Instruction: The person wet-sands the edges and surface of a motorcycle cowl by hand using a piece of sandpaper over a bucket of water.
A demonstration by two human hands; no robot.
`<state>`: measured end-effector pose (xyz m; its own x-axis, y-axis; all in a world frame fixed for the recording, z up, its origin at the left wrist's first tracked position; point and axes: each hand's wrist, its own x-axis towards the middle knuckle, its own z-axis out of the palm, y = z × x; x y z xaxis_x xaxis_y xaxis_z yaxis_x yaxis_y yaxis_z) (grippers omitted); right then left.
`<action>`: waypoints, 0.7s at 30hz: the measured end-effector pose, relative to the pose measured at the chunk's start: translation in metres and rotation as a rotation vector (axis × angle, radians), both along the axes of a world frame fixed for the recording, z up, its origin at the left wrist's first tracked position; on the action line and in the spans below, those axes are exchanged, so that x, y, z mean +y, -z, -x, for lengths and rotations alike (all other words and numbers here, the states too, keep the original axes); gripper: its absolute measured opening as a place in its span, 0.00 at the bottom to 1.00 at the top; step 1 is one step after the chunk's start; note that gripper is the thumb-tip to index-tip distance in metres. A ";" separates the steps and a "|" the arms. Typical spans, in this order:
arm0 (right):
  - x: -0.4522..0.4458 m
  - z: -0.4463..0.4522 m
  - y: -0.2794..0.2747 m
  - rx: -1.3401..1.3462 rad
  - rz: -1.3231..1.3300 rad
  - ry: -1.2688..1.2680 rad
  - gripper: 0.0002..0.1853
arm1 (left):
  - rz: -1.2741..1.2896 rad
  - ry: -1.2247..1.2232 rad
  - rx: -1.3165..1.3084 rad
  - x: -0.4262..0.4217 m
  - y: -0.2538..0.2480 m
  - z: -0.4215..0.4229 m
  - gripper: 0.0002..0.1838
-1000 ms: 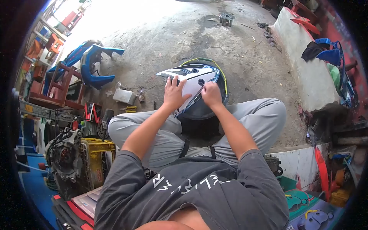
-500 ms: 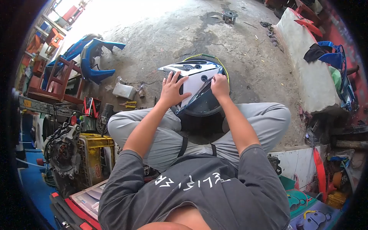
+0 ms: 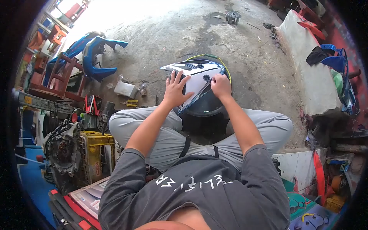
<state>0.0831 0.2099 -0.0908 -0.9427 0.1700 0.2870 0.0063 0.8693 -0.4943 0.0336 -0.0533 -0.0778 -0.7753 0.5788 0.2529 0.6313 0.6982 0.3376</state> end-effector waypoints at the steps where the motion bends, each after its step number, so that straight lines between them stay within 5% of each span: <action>1: -0.007 -0.005 0.008 0.047 -0.057 -0.028 0.04 | -0.014 0.005 0.003 0.000 0.005 -0.001 0.45; 6: -0.040 -0.035 0.001 0.078 -0.040 -0.241 0.04 | 0.040 0.013 -0.043 -0.001 0.006 0.003 0.46; 12: 0.012 0.014 0.005 0.010 -0.050 0.000 0.03 | 0.073 0.020 -0.079 -0.003 0.003 0.004 0.47; 21: -0.028 -0.015 -0.003 0.023 -0.153 -0.151 0.02 | 0.115 0.026 -0.040 -0.003 0.004 0.006 0.47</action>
